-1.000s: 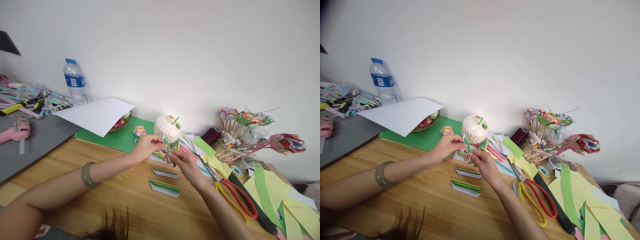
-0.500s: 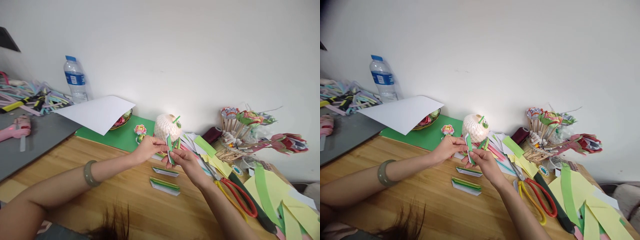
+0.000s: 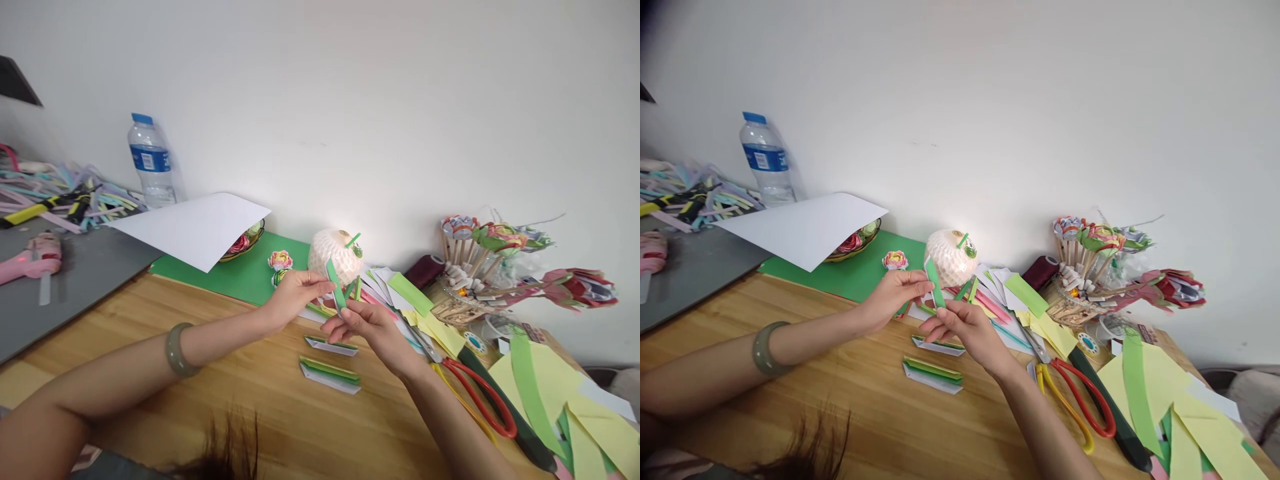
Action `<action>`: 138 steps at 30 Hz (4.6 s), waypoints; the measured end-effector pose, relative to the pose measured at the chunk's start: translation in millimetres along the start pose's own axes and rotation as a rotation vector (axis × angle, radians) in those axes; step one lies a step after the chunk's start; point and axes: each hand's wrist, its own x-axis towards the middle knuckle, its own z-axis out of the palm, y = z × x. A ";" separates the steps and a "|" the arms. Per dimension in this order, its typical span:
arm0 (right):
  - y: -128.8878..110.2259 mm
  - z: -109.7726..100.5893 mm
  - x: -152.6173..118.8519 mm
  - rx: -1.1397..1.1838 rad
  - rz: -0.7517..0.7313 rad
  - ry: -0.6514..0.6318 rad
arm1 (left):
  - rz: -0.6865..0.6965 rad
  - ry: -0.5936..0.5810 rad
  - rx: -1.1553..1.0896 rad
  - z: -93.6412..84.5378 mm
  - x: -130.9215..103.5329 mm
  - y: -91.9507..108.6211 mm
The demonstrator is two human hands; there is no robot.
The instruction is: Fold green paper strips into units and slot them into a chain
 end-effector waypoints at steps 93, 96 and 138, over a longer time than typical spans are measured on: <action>6.3 6.0 3.0 -0.231 -0.182 0.452 | -0.197 0.017 -0.241 3.3 0.1 -15.3; 3.4 8.3 1.4 -0.288 -0.228 0.425 | -0.200 -0.014 -0.233 1.6 0.6 -15.4; 18.5 1.1 9.5 -0.247 -0.106 0.435 | -0.336 0.130 -0.135 5.2 -2.3 -20.3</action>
